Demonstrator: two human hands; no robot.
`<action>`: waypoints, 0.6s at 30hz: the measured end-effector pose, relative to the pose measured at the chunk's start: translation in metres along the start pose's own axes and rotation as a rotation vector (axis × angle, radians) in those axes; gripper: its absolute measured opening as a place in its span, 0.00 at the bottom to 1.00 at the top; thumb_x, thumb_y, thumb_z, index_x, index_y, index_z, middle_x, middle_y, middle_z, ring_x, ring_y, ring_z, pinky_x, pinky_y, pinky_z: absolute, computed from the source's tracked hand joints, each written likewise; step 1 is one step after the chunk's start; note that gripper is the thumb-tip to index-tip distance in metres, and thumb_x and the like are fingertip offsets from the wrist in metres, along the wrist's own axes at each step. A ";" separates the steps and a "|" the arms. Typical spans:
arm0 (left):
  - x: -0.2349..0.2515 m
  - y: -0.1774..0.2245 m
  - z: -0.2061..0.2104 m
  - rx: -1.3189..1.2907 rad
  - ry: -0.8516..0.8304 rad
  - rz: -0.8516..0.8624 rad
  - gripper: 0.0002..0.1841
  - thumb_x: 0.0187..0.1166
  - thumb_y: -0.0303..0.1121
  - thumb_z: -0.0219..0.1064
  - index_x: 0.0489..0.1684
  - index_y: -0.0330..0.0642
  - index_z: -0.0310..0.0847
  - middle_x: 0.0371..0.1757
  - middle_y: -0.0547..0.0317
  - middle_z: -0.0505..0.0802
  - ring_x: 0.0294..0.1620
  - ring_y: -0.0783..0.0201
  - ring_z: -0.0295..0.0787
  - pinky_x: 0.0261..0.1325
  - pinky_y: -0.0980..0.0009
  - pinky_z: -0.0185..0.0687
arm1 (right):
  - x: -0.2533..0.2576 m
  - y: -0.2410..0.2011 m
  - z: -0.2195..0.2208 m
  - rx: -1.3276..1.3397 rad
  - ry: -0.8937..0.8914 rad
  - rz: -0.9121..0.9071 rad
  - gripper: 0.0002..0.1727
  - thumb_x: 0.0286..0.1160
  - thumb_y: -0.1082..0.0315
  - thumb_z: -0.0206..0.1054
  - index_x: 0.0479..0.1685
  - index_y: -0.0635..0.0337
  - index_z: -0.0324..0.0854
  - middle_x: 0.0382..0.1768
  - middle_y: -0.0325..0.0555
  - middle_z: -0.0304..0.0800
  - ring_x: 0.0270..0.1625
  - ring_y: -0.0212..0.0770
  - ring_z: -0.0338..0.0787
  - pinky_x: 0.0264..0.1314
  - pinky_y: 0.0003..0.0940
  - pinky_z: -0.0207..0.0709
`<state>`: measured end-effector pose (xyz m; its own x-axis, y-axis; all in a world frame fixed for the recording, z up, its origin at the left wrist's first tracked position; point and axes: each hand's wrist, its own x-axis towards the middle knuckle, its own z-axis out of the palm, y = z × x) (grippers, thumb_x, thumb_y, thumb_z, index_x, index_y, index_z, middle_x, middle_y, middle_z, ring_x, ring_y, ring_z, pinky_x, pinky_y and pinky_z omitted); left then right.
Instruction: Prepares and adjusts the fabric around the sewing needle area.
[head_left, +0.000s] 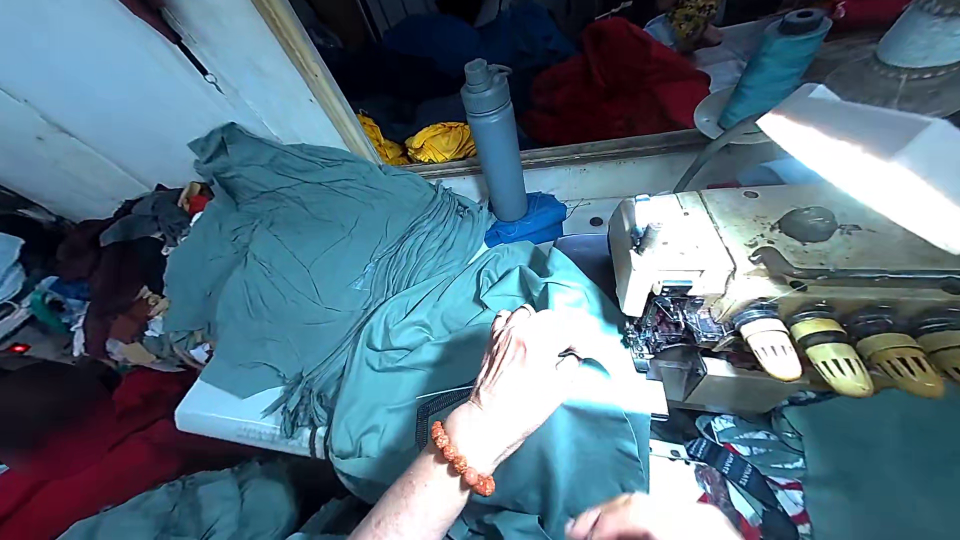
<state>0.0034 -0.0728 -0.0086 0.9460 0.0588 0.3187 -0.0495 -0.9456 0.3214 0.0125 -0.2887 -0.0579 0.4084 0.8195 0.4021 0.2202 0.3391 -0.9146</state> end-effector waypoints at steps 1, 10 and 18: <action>-0.002 -0.003 0.002 -0.047 0.016 -0.018 0.04 0.67 0.35 0.78 0.27 0.48 0.92 0.35 0.58 0.91 0.46 0.55 0.87 0.52 0.52 0.74 | 0.002 -0.002 -0.004 -0.024 0.114 0.010 0.10 0.82 0.72 0.66 0.52 0.71 0.85 0.52 0.57 0.94 0.46 0.36 0.96 0.49 0.29 0.90; -0.014 -0.007 0.009 -0.843 0.242 -0.037 0.06 0.60 0.17 0.78 0.31 0.34 0.90 0.33 0.61 0.95 0.35 0.75 0.92 0.44 0.80 0.90 | 0.017 0.021 -0.008 -0.114 0.364 0.158 0.14 0.74 0.76 0.71 0.56 0.74 0.83 0.44 0.43 0.98 0.35 0.25 0.95 0.33 0.21 0.89; 0.009 -0.004 0.005 -0.521 0.040 0.128 0.04 0.74 0.26 0.72 0.34 0.41 0.94 0.36 0.65 0.95 0.40 0.78 0.90 0.46 0.82 0.86 | -0.006 0.046 -0.003 -0.403 0.452 0.057 0.08 0.73 0.69 0.74 0.30 0.64 0.89 0.29 0.44 0.89 0.38 0.27 0.86 0.45 0.19 0.78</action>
<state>0.0138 -0.0702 -0.0112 0.9097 -0.0247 0.4145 -0.3254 -0.6623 0.6749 0.0225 -0.2798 -0.1020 0.7458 0.5237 0.4117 0.4688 0.0266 -0.8829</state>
